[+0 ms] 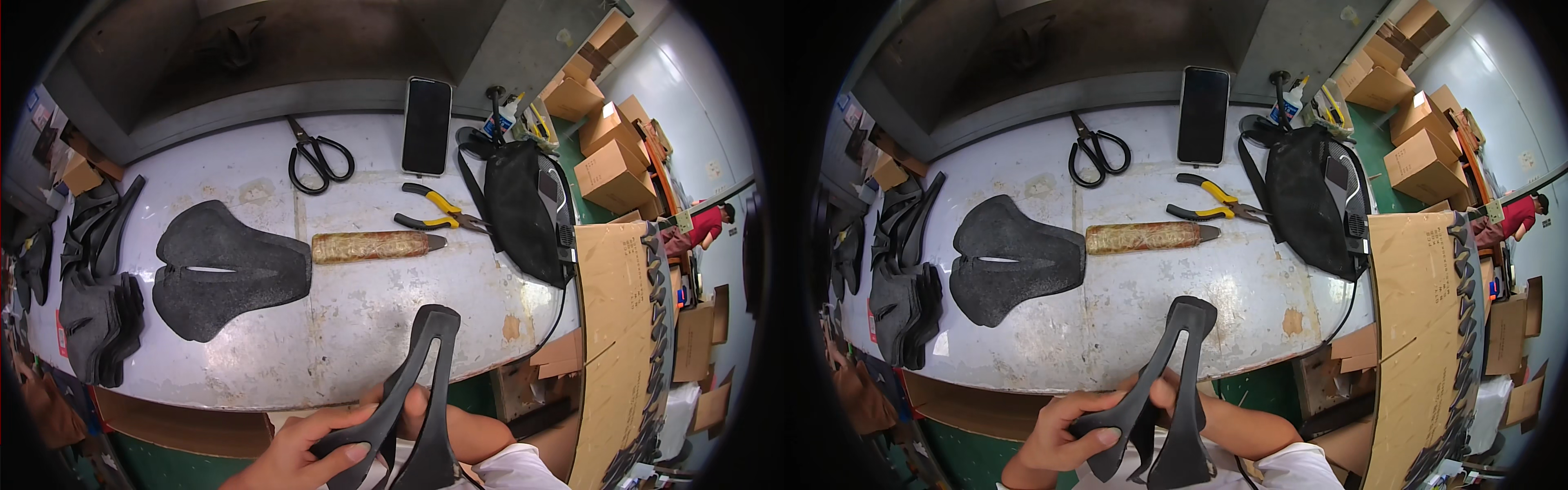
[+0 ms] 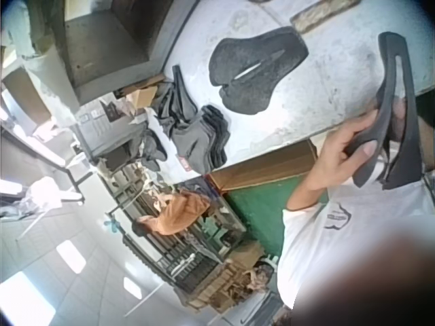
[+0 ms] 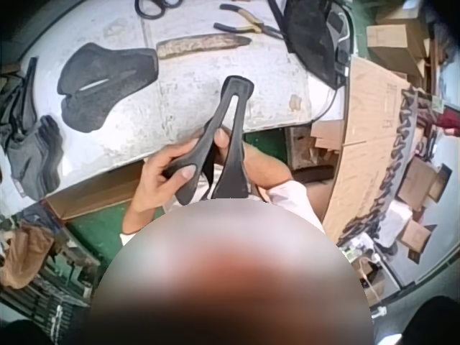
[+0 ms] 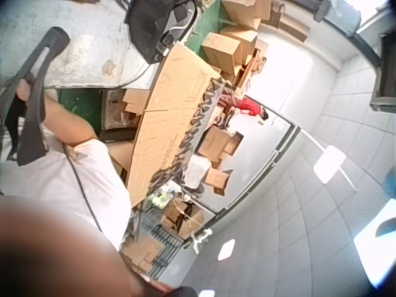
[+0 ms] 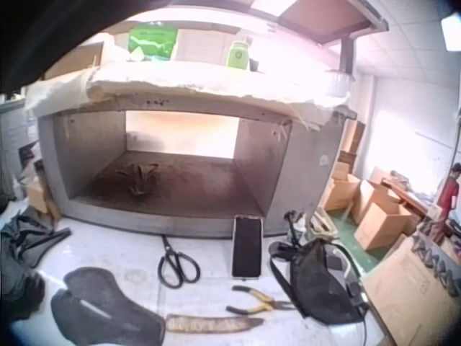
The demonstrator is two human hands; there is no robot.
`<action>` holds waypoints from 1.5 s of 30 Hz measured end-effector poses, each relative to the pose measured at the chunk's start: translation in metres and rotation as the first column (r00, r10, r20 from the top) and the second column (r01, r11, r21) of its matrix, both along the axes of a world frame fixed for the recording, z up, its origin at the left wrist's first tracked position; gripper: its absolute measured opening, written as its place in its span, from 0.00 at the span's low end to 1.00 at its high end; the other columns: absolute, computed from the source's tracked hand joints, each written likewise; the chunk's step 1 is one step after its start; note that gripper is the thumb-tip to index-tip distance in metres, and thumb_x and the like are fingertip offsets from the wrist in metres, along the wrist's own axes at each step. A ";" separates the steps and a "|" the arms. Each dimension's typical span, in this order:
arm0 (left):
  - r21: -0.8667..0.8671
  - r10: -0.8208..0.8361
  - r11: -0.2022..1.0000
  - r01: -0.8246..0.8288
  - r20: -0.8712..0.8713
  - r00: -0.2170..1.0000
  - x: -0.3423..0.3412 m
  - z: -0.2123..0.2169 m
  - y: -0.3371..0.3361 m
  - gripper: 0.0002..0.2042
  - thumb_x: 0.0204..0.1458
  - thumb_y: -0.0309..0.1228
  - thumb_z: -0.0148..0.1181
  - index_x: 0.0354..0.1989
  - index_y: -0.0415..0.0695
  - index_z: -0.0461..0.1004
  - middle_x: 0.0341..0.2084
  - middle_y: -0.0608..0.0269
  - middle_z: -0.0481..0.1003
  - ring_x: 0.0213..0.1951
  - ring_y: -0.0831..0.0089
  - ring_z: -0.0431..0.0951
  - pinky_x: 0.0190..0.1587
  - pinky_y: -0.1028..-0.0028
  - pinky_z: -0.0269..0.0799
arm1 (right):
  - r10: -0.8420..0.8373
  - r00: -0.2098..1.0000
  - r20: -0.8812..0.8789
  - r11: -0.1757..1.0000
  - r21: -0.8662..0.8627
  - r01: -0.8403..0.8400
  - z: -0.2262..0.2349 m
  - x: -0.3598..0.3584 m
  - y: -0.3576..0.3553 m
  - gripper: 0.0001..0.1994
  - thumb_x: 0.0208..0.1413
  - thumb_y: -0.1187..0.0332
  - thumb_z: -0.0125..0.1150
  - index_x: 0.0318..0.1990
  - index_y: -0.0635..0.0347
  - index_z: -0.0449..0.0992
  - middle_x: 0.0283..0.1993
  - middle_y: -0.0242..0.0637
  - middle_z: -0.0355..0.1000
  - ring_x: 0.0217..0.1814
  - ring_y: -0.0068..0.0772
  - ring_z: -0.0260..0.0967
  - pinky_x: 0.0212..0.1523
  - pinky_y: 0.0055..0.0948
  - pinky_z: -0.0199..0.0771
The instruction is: Assembling bicycle seats by fitting covers onto the frames at a workshop bench.
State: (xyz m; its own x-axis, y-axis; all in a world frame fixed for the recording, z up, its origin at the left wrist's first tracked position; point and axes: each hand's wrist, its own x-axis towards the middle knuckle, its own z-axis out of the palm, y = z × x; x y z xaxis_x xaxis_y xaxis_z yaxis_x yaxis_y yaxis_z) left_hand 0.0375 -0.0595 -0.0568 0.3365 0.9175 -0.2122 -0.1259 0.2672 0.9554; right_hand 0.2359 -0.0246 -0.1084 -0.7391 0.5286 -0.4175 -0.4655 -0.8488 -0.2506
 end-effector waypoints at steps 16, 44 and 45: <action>-0.055 0.300 0.953 -0.296 0.093 0.949 0.014 -0.009 -0.003 0.37 0.49 0.24 0.61 0.67 0.33 0.50 0.51 0.47 0.71 0.53 0.66 0.73 0.58 0.69 0.65 | -0.018 0.971 0.237 0.949 0.311 -0.058 0.010 -0.010 0.002 0.42 0.38 0.63 0.78 0.61 0.65 0.60 0.55 0.37 0.67 0.59 0.32 0.64 0.60 0.31 0.63; 0.043 0.490 0.865 -0.500 0.142 0.860 0.022 -0.019 0.011 0.30 0.55 0.26 0.60 0.64 0.32 0.56 0.54 0.51 0.70 0.53 0.69 0.72 0.57 0.71 0.66 | -0.004 0.823 -0.568 0.949 -0.262 -0.176 -0.019 -0.023 -0.037 0.16 0.58 0.53 0.61 0.34 0.57 0.72 0.20 0.27 0.65 0.23 0.24 0.65 0.29 0.24 0.63; 0.065 0.531 0.838 -0.542 0.130 0.837 0.025 -0.020 0.015 0.30 0.55 0.26 0.59 0.65 0.32 0.55 0.54 0.51 0.69 0.52 0.70 0.72 0.56 0.71 0.66 | 0.002 0.820 -0.572 0.948 -0.261 -0.184 -0.023 -0.024 -0.043 0.16 0.58 0.53 0.61 0.34 0.57 0.72 0.20 0.27 0.65 0.23 0.24 0.65 0.29 0.24 0.63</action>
State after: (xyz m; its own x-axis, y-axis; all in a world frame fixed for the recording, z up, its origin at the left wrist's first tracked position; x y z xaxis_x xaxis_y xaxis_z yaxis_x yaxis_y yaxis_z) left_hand 0.0622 -0.0445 -0.0763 -0.1998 0.9741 -0.1061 -0.3211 0.0372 0.9463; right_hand 0.2118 -0.0671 -0.1317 -0.9296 0.3663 -0.0398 -0.3614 -0.8853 0.2928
